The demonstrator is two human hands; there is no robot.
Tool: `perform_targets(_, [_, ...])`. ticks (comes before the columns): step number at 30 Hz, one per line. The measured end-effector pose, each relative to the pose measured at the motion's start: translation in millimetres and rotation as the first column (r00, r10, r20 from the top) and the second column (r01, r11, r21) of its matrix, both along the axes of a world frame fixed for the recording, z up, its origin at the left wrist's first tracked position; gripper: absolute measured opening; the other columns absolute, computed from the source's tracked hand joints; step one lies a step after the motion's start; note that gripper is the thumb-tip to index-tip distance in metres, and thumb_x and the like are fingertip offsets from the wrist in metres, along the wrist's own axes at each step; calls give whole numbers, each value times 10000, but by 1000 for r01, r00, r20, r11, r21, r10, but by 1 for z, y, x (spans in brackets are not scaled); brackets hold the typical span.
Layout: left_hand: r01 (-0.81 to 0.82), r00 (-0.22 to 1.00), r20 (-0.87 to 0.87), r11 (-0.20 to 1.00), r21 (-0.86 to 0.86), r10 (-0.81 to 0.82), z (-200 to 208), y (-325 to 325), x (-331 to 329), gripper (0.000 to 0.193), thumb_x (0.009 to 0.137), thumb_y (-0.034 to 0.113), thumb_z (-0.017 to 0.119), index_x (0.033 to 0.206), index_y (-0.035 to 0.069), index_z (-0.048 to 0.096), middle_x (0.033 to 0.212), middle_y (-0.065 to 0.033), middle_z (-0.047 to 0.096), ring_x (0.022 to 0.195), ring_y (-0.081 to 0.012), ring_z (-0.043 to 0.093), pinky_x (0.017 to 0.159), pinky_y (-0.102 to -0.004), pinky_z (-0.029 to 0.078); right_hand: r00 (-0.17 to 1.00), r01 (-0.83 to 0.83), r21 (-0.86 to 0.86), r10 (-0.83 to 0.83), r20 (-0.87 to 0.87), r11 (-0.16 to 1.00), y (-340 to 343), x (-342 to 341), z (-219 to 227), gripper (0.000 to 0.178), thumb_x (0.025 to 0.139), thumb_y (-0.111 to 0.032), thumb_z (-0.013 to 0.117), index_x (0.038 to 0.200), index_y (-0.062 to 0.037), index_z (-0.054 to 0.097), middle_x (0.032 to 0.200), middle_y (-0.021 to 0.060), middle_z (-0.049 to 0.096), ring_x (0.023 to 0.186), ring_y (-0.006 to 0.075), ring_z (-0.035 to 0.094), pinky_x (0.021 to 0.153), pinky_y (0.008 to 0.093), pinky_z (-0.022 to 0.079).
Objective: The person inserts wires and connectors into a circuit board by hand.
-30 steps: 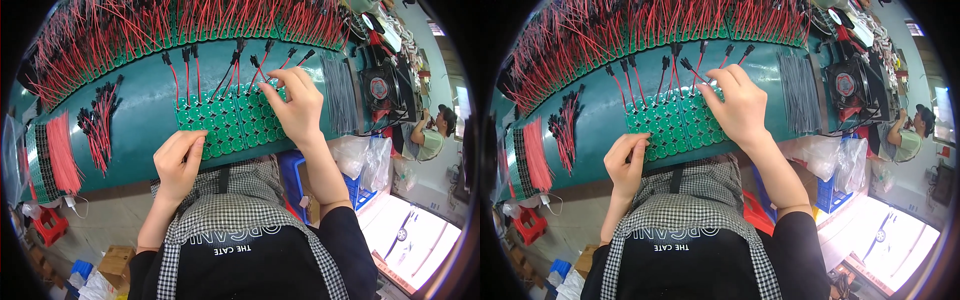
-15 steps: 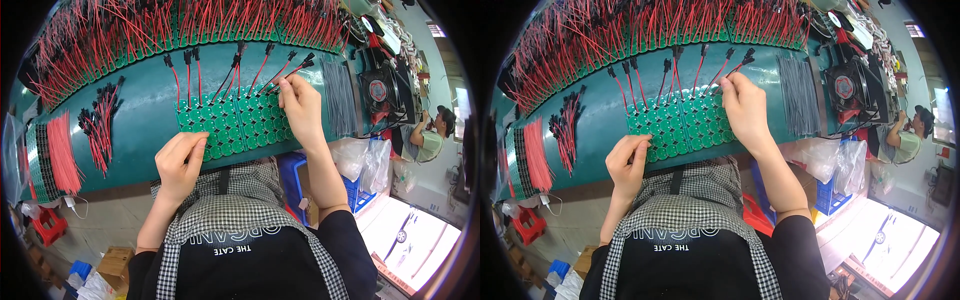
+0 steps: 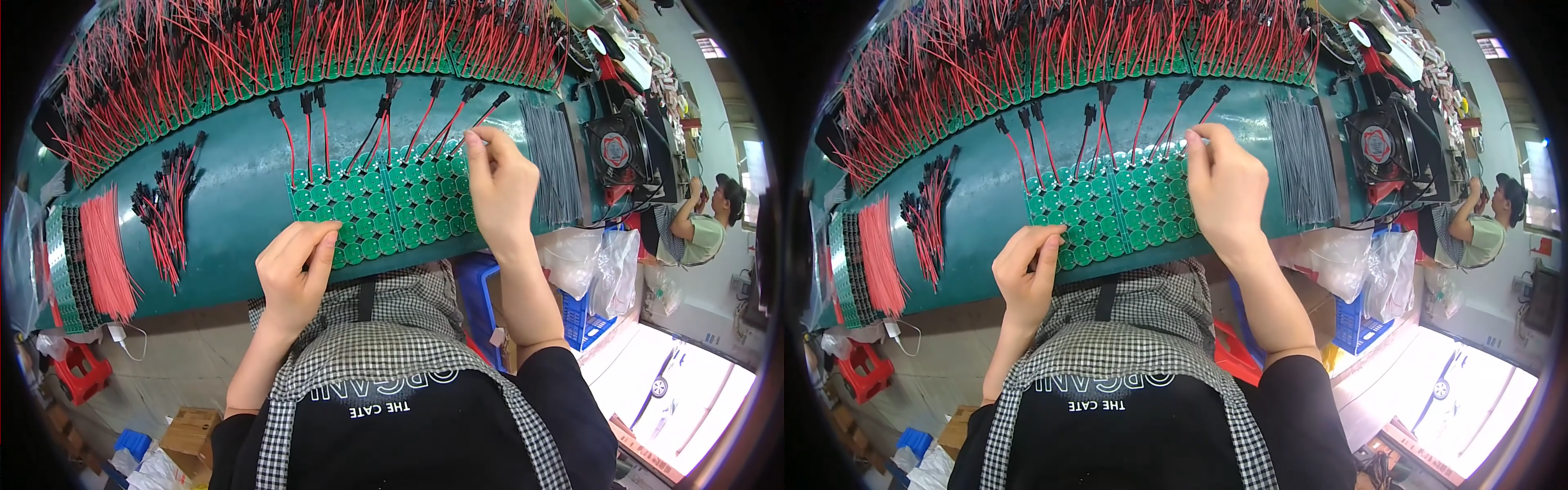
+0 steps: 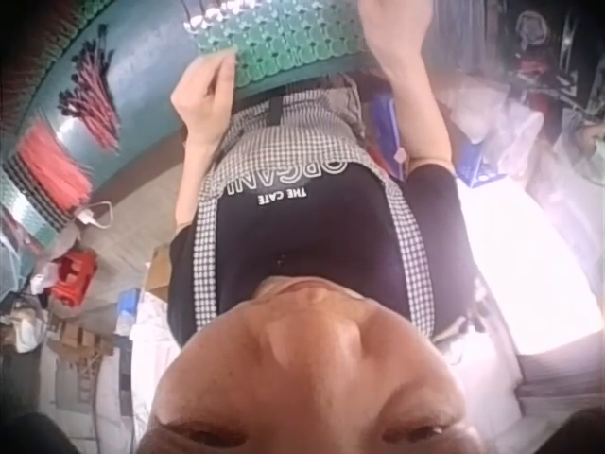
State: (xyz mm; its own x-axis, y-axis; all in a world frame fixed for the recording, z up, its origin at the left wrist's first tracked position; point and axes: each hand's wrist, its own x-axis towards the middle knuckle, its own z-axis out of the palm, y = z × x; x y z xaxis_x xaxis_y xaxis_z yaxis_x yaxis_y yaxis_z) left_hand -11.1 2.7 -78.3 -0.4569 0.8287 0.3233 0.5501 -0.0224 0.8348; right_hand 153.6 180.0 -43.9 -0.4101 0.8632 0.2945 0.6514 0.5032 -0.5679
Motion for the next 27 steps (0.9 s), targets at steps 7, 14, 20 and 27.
perform_targets(7, [137, 763, -618, 981, -137, -192, 6, -7, 9, 453, 639, 289, 785, 1054, 158, 658, 1125, -33, 582, 950, -211, 523, 786, -388, 419, 986, 159, -15, -159, -41, 987, -4, 47, 0, 136, 892, -127, 602, 900, 3, 639, 814, 131, 615, 631, 238, 581, 584, 318, 450])
perform_targets(14, [190, 860, -448, 968, -162, -244, 1, -14, 0, 406, 678, 171, 756, 1062, 90, 649, 1187, -88, 558, 1108, -279, 502, 902, -442, 416, 998, -25, -148, 33, 49, 989, -48, 56, -14, 191, 838, -76, 651, 1001, 17, 617, 738, 111, 562, 616, 241, 555, 568, 335, 445])
perform_targets(20, [181, 874, -426, 969, -166, -236, 7, -16, -7, 347, 697, 43, 719, 1039, 56, 659, 1177, -108, 574, 1104, -306, 523, 910, -411, 444, 1000, -25, -129, 25, 3, 991, -59, 51, -18, 190, 835, -95, 642, 993, 8, 617, 760, 117, 573, 648, 272, 584, 586, 372, 464])
perform_targets(27, [170, 875, -423, 968, -185, -235, 5, -23, -23, 338, 714, 21, 699, 1049, 46, 656, 1186, -111, 572, 1119, -308, 524, 918, -410, 446, 1000, -20, -237, 17, -14, 971, -59, 43, -23, 190, 849, -154, 643, 963, -2, 640, 781, 126, 610, 697, 292, 613, 635, 374, 487])
